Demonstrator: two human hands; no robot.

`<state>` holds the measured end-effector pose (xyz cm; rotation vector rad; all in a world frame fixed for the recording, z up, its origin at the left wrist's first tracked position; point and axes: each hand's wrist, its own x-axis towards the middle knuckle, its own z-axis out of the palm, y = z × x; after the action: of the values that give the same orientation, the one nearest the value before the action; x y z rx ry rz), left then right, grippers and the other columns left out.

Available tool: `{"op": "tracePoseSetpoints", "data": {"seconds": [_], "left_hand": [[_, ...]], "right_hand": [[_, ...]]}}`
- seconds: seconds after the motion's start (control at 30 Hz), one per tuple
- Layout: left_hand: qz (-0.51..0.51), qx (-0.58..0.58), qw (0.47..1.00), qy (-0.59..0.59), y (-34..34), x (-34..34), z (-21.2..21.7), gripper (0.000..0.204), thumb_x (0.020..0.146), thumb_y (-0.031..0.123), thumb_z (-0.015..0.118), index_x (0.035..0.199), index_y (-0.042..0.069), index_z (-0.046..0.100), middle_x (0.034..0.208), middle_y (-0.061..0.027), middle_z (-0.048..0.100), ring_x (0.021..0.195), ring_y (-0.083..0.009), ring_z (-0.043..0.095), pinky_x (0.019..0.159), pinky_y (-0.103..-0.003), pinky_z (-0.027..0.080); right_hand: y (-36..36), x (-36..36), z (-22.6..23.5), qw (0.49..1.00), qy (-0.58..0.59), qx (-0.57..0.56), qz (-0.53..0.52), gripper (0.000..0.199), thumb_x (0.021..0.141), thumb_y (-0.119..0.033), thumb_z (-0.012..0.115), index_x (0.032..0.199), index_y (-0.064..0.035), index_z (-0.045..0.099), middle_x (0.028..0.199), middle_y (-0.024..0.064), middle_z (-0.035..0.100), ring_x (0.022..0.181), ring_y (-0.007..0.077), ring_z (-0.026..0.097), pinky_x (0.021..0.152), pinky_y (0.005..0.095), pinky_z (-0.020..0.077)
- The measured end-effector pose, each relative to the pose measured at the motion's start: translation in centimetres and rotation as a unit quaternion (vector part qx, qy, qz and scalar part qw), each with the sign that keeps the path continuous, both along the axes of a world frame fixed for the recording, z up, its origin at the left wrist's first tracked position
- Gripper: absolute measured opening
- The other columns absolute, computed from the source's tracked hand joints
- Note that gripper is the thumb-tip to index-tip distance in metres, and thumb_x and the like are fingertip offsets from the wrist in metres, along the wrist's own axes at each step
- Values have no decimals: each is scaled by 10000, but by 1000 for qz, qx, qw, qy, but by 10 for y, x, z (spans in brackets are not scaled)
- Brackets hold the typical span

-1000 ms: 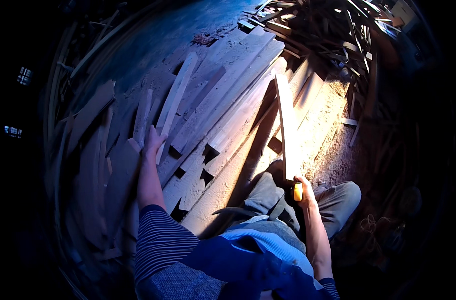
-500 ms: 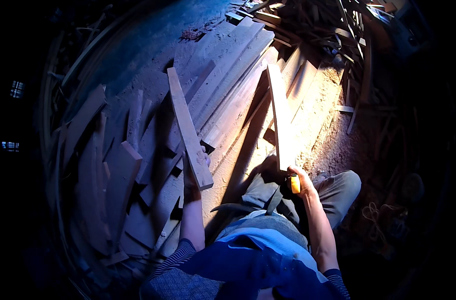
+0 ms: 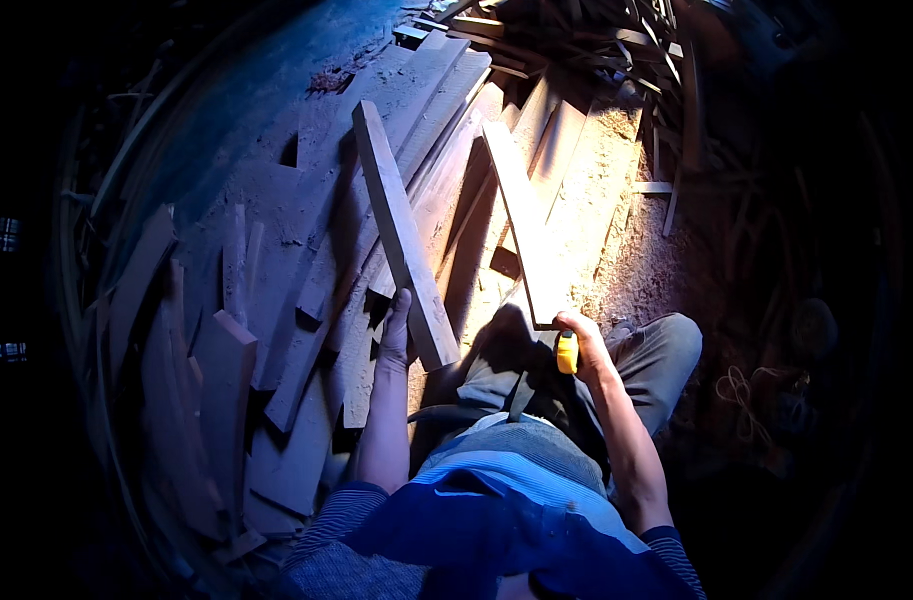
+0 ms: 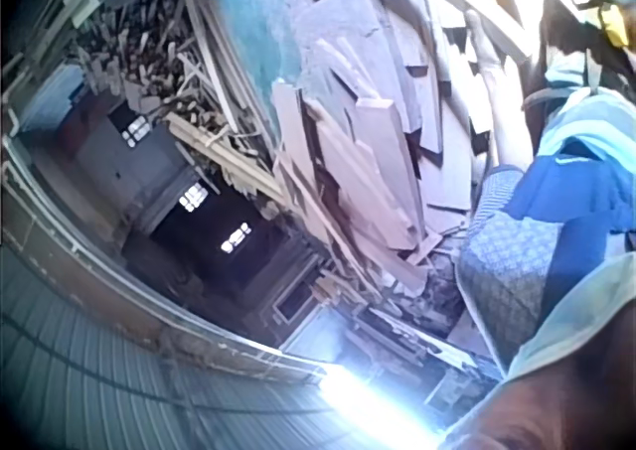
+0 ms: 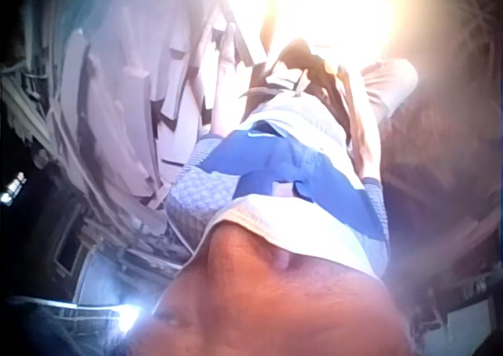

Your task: The person measures multiple pieces of wood using a yellow measuring tape and then cuts a wood board on a table saw.

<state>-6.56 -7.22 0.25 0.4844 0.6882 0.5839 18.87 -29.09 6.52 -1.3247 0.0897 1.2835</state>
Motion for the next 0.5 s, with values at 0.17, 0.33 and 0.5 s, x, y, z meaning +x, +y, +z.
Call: {"op": "tracePoseSetpoints", "data": {"seconds": [0.17, 0.33, 0.5], "left_hand": [[6, 94, 991, 94, -1, 26, 3, 595, 827, 140, 801, 1328, 20, 502, 1099, -70, 638, 988, -160, 645, 890, -328, 544], [-55, 67, 984, 154, 0, 34, -4, 602, 756, 201, 797, 1262, 21, 527, 1064, -62, 624, 938, -163, 637, 873, -328, 536], [-2, 122, 981, 151, -15, 63, 19, 494, 761, 172, 774, 1187, 46, 559, 1042, -60, 612, 938, -154, 622, 842, -317, 525]], "right_hand": [[-13, 4, -28, 997, -46, -29, 45, 175, 890, -239, 687, 940, -71, 681, 853, -8, 632, 784, 113, 580, 712, 268, 449], [-16, 9, -49, 945, -167, -80, 270, 374, 967, -324, 650, 1118, 11, 717, 892, 29, 697, 721, 81, 602, 634, 248, 473], [-11, 15, -42, 923, -135, -172, 315, 366, 971, -335, 640, 1097, -4, 732, 854, 2, 681, 722, 78, 573, 622, 245, 431]]}}
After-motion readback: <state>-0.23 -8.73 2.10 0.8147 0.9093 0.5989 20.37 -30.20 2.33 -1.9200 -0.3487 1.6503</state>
